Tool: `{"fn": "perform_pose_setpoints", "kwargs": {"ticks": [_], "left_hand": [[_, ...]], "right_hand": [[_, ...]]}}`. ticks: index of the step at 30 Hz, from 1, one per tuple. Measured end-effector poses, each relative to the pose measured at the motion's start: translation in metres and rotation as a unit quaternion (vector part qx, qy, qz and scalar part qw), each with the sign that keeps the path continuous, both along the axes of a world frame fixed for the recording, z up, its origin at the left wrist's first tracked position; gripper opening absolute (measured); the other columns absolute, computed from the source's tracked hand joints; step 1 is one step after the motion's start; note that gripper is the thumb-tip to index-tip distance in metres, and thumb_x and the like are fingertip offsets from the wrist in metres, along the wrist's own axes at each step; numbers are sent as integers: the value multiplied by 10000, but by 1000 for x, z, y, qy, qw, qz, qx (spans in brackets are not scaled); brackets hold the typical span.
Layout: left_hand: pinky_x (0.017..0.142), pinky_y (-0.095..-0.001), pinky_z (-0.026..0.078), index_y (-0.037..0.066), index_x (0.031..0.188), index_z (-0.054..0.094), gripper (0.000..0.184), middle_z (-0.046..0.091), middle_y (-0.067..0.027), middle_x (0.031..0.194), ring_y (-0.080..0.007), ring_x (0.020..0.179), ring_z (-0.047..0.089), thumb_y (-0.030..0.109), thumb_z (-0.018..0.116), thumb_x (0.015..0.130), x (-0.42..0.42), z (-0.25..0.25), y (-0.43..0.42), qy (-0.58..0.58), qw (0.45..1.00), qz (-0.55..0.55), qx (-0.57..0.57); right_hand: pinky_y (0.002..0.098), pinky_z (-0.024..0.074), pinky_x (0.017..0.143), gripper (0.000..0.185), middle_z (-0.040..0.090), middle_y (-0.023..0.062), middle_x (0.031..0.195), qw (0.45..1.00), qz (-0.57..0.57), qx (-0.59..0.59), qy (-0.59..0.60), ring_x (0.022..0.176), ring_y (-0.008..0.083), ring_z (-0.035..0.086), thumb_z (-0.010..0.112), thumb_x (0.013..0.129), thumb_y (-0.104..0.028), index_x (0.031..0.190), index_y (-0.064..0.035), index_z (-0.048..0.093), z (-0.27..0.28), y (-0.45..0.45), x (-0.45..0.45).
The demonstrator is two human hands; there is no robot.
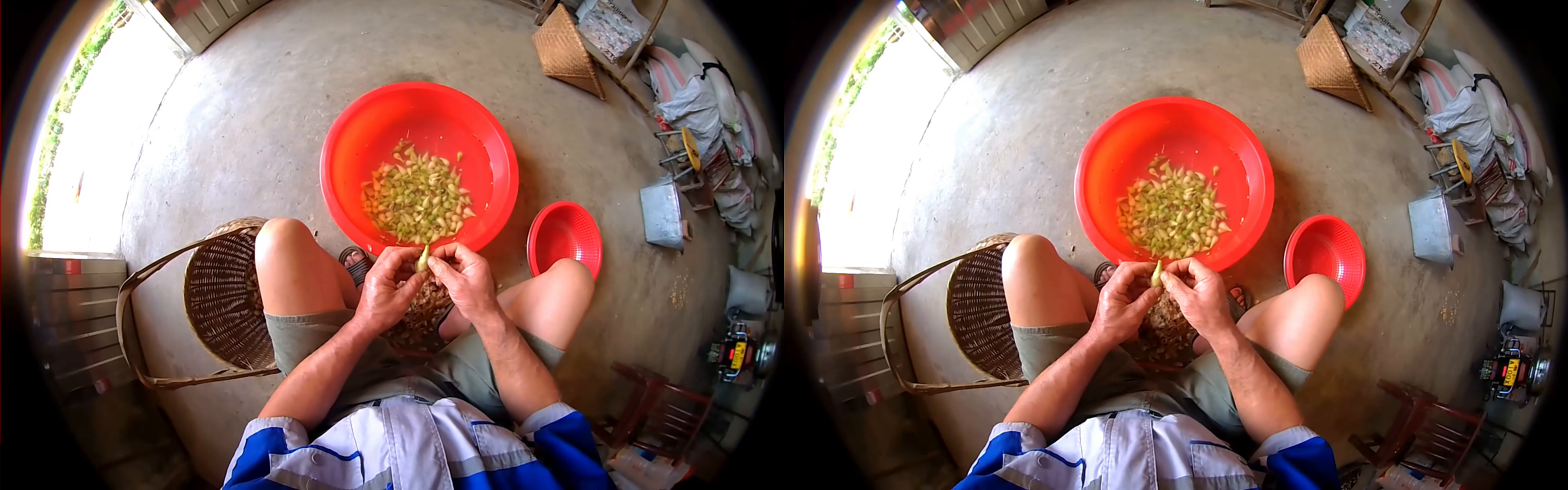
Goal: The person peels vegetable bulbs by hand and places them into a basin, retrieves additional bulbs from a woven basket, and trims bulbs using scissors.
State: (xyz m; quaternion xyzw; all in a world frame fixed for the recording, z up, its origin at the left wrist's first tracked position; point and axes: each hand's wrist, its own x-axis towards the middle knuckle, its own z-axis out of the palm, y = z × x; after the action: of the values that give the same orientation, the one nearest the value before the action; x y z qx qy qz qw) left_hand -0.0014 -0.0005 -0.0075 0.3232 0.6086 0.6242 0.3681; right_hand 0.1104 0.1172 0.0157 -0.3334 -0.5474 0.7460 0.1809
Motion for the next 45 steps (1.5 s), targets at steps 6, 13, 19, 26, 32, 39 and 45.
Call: {"fn": "perform_pose_setpoints", "kwargs": {"ticks": [6, 13, 19, 26, 32, 39, 45], "left_hand": [[869, -261, 500, 16, 1145, 546, 293, 572, -28, 1061, -118, 997, 594, -49, 645, 877, 0, 8, 1, 36, 999, -3, -11], [901, -297, 500, 20, 1149, 539, 277, 633, -55, 1046, -147, 1006, 614, -18, 640, 894, 2, 6, 3, -214, 977, -3, 16], [901, -319, 509, 21, 1164, 521, 298, 641, -76, 1055, -168, 992, 626, -1, 646, 894, -7, 4, 1, -309, 950, 22, 35], [889, -290, 505, 23, 1176, 526, 301, 639, -77, 1085, -149, 982, 624, 14, 648, 901, -6, 5, 1, -246, 969, 4, -6], [930, -295, 492, 2, 1192, 521, 320, 639, -70, 1090, -142, 1043, 609, 7, 651, 899, 0, 1, 1, -188, 982, -5, -4], [941, -293, 488, -10, 1184, 532, 307, 633, -71, 1108, -137, 1050, 607, -1, 646, 899, 1, 2, 1, -156, 987, -8, -20], [858, -269, 518, -23, 1143, 543, 270, 653, -67, 1029, -116, 957, 628, -3, 646, 894, 2, -3, 3, -147, 989, 16, -28]], "right_hand": [[177, 411, 561, 37, 590, -41, 770, 1000, 5, 22, -15, 656, 13, 497, 635, 893, -41, 901, -23, 604, -5, 1, 2], [191, 404, 541, 45, 552, -47, 751, 999, 16, 22, -22, 646, 19, 481, 614, 877, -33, 865, -24, 572, -1, 0, 1], [193, 392, 530, 29, 537, -50, 719, 999, 12, 17, -37, 629, 14, 469, 588, 862, -10, 852, -24, 566, -2, 0, 3], [181, 403, 542, 55, 583, -38, 751, 998, 8, 54, -17, 638, 10, 506, 626, 896, -42, 900, -10, 581, 8, 1, 0], [201, 482, 612, 82, 639, 4, 811, 998, -13, 52, 27, 715, 37, 593, 661, 899, -54, 946, -19, 604, -1, -4, -3], [250, 504, 621, 86, 638, 37, 804, 984, 10, 179, -18, 717, 82, 608, 669, 863, -19, 892, -10, 588, -2, 0, -1], [281, 499, 605, 80, 611, 62, 772, 962, 41, 267, -40, 689, 120, 596, 637, 842, 3, 853, -7, 559, 6, -1, -2]]}}
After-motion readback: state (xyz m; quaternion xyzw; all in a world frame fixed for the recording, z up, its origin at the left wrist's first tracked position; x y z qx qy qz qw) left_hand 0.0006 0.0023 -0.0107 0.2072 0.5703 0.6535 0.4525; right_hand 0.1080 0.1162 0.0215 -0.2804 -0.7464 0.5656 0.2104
